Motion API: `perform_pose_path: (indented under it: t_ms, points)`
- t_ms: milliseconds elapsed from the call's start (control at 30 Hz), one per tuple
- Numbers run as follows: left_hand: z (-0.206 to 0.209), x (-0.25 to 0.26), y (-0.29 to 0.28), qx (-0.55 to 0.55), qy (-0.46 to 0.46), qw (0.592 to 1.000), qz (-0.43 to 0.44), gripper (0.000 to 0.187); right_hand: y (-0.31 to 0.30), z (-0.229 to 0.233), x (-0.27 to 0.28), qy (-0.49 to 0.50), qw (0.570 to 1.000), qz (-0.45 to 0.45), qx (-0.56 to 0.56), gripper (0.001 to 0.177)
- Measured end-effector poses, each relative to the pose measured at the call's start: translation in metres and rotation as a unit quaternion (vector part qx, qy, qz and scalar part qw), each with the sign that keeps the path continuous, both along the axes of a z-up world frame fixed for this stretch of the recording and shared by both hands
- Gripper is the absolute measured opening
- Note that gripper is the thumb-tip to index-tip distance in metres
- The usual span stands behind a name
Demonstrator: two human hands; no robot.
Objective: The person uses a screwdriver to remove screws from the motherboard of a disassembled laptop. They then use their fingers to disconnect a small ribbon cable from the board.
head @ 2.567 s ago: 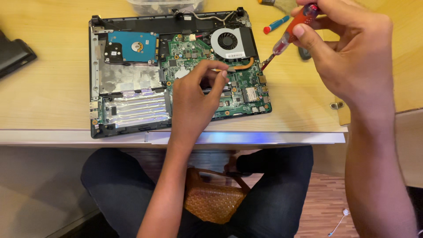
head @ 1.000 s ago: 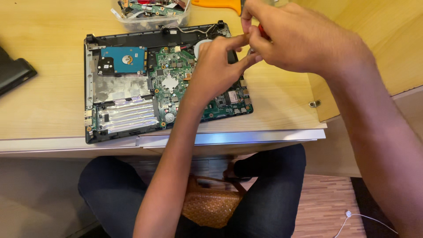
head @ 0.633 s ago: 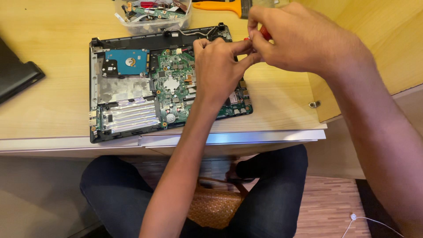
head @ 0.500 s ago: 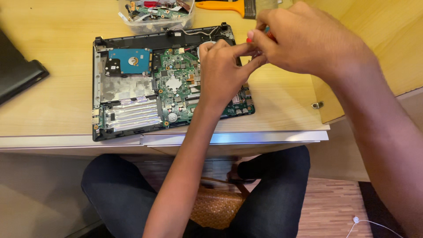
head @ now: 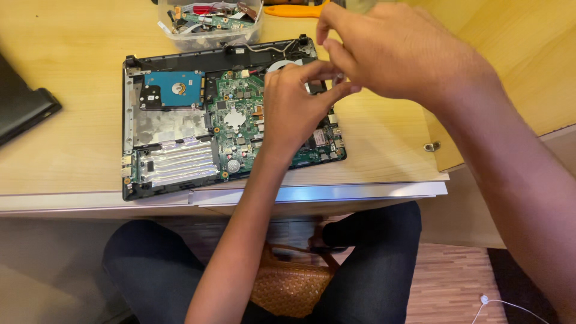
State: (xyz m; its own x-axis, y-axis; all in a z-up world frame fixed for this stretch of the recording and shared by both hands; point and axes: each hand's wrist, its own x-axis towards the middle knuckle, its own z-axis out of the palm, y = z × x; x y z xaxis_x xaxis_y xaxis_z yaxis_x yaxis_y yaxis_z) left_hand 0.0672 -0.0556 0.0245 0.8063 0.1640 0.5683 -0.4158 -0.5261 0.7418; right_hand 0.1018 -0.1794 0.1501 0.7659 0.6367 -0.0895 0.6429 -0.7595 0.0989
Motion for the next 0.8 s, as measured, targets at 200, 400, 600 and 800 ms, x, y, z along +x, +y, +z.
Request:
perform_pose_path:
  t_ms: [200,400,600,800]
  points:
    - [-0.001,0.004,0.018,-0.069,0.107,0.953,-0.274,0.037,0.003,0.013,-0.021,0.110,0.985,-0.130,0.028,0.027]
    - [0.017,0.004,0.011,0.017,0.119,0.990,-0.074,0.016,-0.005,0.005,-0.015,0.057,0.988,-0.139,0.040,0.028]
    - [0.019,0.004,0.010,0.076,0.050,0.965,-0.247,0.030,-0.004,0.031,-0.029,0.181,0.972,-0.137,-0.054,0.050]
    - [-0.011,0.008,-0.004,0.060,-0.002,0.998,-0.012,0.030,-0.005,0.018,-0.034,0.106,0.986,-0.129,-0.009,0.054]
